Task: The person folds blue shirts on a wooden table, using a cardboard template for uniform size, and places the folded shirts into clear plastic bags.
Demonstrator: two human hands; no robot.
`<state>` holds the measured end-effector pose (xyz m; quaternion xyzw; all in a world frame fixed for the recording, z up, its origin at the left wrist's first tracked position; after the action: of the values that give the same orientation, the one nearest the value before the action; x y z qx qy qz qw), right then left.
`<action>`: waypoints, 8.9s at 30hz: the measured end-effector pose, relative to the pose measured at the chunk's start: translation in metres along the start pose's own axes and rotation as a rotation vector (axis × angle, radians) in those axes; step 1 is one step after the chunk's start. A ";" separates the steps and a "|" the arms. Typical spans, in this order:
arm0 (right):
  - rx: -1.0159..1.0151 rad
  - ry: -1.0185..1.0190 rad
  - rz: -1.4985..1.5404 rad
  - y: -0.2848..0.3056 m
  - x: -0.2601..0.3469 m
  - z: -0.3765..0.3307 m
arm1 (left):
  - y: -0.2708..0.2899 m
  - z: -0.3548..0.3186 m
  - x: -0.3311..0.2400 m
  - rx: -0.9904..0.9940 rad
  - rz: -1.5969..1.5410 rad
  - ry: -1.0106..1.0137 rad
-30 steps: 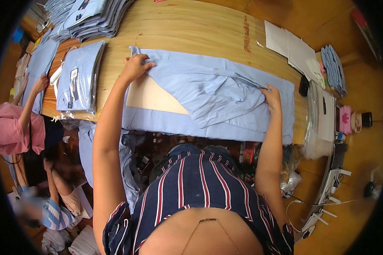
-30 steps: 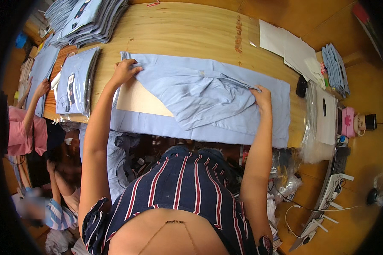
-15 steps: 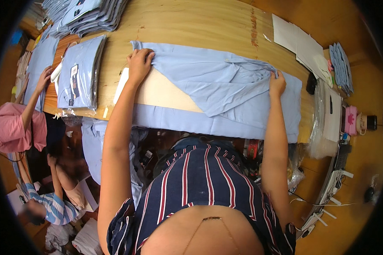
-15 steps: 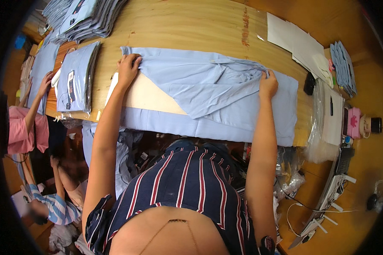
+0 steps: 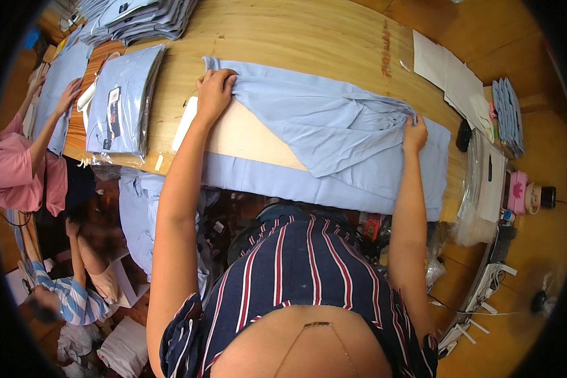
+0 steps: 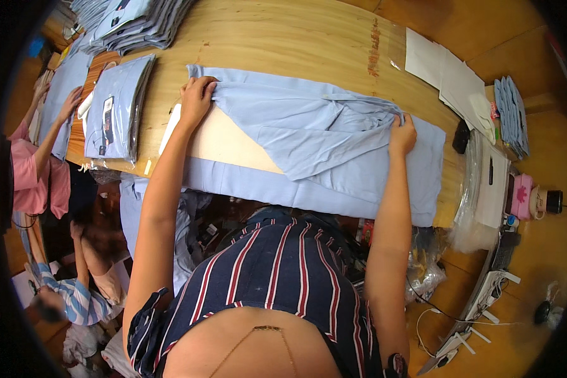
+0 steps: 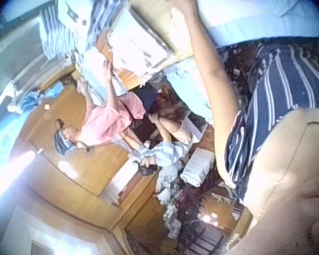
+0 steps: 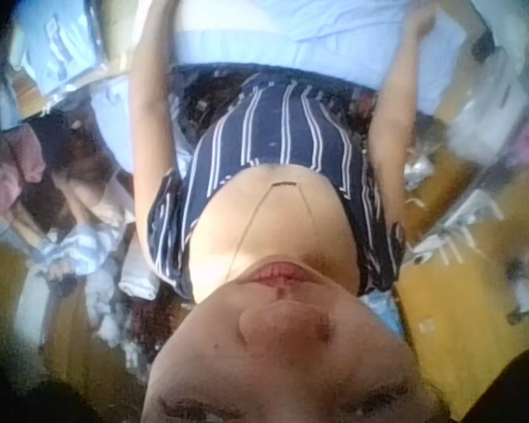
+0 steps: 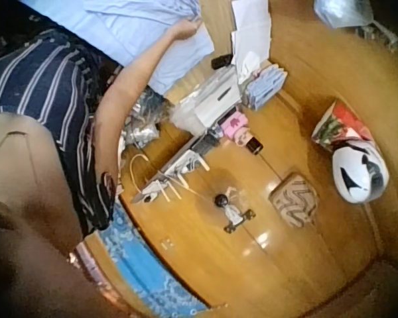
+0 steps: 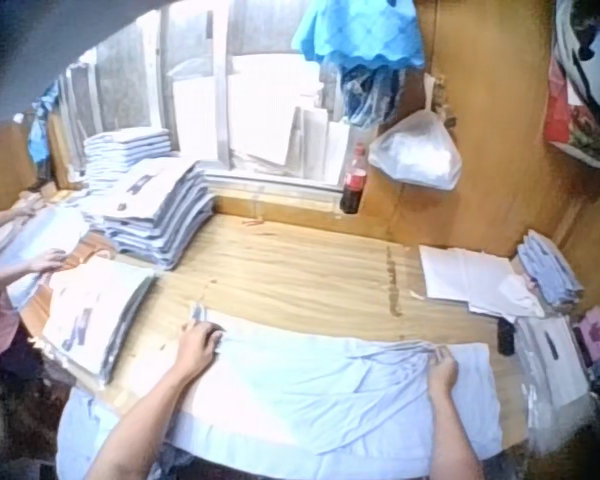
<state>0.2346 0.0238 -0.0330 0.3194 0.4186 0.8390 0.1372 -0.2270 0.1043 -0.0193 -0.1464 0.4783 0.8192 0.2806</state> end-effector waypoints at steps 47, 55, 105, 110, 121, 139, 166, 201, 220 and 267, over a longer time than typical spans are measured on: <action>0.305 -0.825 0.904 0.119 -0.265 -0.155 | -0.013 -0.260 0.036 0.096 -0.991 1.514; 0.598 -0.945 0.784 0.116 -0.278 -0.191 | -0.037 -0.319 0.067 0.865 -0.406 0.895; 0.210 0.437 -0.251 0.070 -0.056 -0.008 | -0.123 -0.042 -0.239 0.553 -0.013 -0.778; 0.331 0.374 -0.300 0.074 -0.017 -0.001 | -0.065 -0.043 -0.215 0.586 -0.076 -0.590; 0.605 1.376 0.448 0.014 0.262 -0.155 | 0.119 -0.077 -0.016 0.068 0.122 0.231; 0.792 0.234 0.447 -0.156 0.196 0.141 | 0.085 -0.044 -0.029 0.225 0.274 0.043; 0.728 0.305 0.641 -0.134 0.260 0.199 | 0.014 -0.084 -0.060 0.203 0.188 0.021; 0.585 0.355 0.836 -0.014 0.306 0.203 | 0.049 -0.086 0.002 0.048 0.498 0.111; 0.590 0.538 0.951 0.072 0.267 0.170 | 0.057 -0.082 0.000 -0.019 0.287 0.213; -0.059 0.133 0.496 0.123 -0.020 -0.012 | -0.152 -0.038 -0.281 0.923 -1.138 0.389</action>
<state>0.2461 -0.0690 0.0504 0.3521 0.3107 0.8781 -0.0916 0.0882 0.0405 -0.0018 -0.3803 0.6642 0.2240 0.6033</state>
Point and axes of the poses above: each hand's wrist, its own z-axis towards the middle knuckle, its own y-axis out of the back of the hand, x = y × z, the point moved 2 cm from there along z, towards the middle knuckle, and after that the axes turned 8 degrees about -x, right-handed, at the moved point
